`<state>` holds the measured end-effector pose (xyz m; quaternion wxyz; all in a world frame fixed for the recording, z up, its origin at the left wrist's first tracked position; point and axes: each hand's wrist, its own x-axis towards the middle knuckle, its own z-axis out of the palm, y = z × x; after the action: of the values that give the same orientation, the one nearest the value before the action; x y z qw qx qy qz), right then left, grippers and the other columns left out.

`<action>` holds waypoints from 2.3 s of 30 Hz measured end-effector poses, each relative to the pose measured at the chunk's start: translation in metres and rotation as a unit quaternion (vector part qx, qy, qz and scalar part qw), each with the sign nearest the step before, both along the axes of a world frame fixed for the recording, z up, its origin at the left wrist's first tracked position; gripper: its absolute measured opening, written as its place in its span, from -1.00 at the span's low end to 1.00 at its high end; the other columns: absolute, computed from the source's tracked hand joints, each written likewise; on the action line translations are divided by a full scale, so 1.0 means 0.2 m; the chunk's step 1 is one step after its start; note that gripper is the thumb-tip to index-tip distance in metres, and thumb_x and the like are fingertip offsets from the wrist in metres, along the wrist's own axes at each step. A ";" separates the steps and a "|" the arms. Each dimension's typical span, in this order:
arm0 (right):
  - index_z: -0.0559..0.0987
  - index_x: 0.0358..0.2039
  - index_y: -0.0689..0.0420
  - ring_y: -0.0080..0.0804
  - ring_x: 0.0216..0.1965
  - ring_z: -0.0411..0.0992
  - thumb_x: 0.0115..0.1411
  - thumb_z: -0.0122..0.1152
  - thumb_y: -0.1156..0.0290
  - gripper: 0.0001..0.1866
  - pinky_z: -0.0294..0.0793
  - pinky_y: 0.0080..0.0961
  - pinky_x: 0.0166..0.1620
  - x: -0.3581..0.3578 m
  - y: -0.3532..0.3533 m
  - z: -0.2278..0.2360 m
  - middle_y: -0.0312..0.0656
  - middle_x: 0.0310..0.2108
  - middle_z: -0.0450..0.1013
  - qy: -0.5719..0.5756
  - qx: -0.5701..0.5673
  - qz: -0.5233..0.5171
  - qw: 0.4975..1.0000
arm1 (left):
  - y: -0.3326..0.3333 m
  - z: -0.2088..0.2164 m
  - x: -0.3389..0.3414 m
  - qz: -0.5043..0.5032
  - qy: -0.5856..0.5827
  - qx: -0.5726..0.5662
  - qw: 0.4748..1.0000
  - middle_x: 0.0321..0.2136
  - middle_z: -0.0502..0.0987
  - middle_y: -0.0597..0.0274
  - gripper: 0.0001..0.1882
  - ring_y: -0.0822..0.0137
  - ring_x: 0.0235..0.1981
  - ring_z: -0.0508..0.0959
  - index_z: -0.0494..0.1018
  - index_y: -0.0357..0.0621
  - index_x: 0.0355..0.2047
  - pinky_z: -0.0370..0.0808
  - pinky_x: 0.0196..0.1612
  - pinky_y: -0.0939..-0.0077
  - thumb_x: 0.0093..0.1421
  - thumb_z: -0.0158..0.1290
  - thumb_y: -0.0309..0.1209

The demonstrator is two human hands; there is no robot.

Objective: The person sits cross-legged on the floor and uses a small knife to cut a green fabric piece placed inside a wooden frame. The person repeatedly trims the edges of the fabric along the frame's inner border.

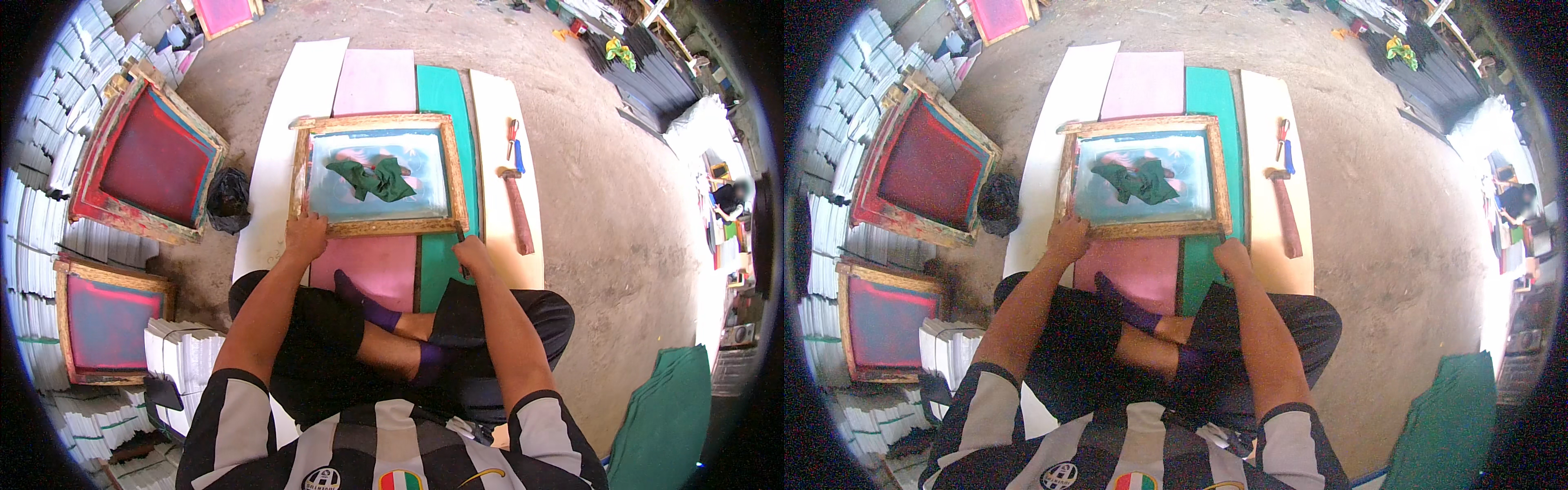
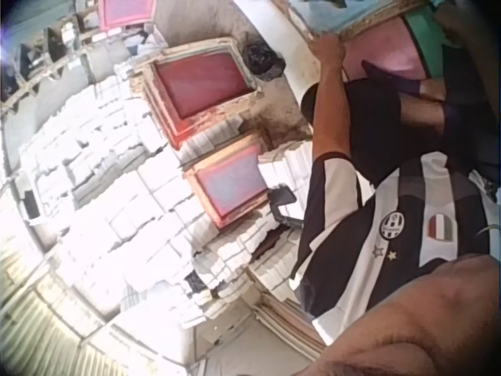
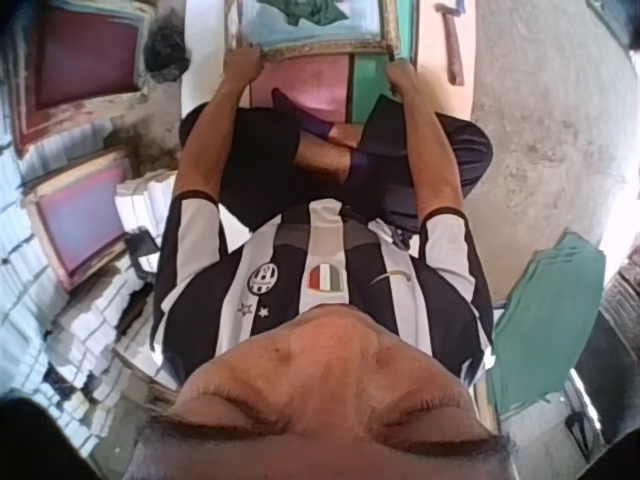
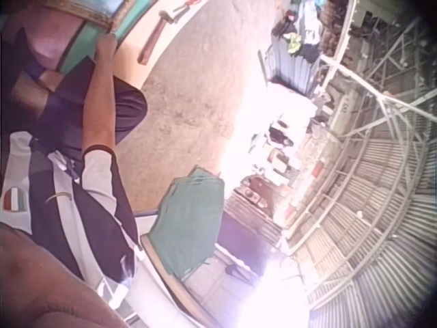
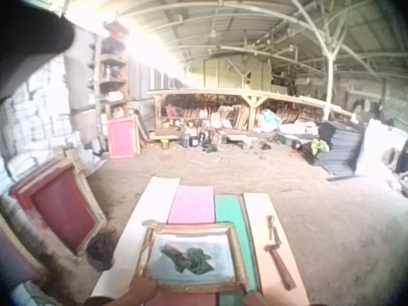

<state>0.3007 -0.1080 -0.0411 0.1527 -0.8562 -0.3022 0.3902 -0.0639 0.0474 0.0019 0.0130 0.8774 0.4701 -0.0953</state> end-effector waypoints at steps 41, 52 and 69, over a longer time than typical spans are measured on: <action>0.56 -0.42 0.41 -0.05 -0.51 0.57 0.18 0.09 0.29 -0.66 0.57 -0.11 -0.34 0.02 -0.03 -0.16 0.11 -0.51 0.55 -0.096 0.023 0.024 0.995 | 0.00 0.08 0.04 0.027 0.034 -0.074 0.996 -0.11 0.59 0.02 -0.69 0.03 -0.03 0.60 0.62 -0.15 -0.21 0.58 -0.03 0.14 0.03 0.29 -0.31; 0.53 -0.50 0.40 -0.16 -0.65 0.54 0.18 0.10 0.33 -0.67 0.55 -0.18 -0.50 0.04 -0.07 -0.25 0.02 -0.61 0.52 -0.066 0.058 0.022 0.996 | 0.02 -0.01 0.03 0.031 0.005 -0.062 0.998 -0.20 0.62 -0.06 -0.81 -0.05 -0.12 0.63 0.64 -0.22 -0.32 0.60 -0.06 0.16 0.04 0.23 -0.41; 0.46 -0.44 0.30 -0.33 -0.69 0.40 0.18 0.13 0.40 -0.80 0.39 -0.31 -0.64 -0.08 -0.07 -0.18 -0.13 -0.63 0.41 0.179 0.152 -0.156 0.959 | 0.03 -0.09 0.04 0.010 0.016 0.012 1.000 -0.24 0.63 0.04 -0.81 0.00 -0.20 0.67 0.66 -0.14 -0.33 0.63 -0.18 0.12 0.07 0.21 -0.34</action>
<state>0.2851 -0.1211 -0.0779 0.3919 -0.7755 -0.1887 0.4576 -0.0556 0.0535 -0.0168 -0.0041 0.8710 0.4802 -0.1037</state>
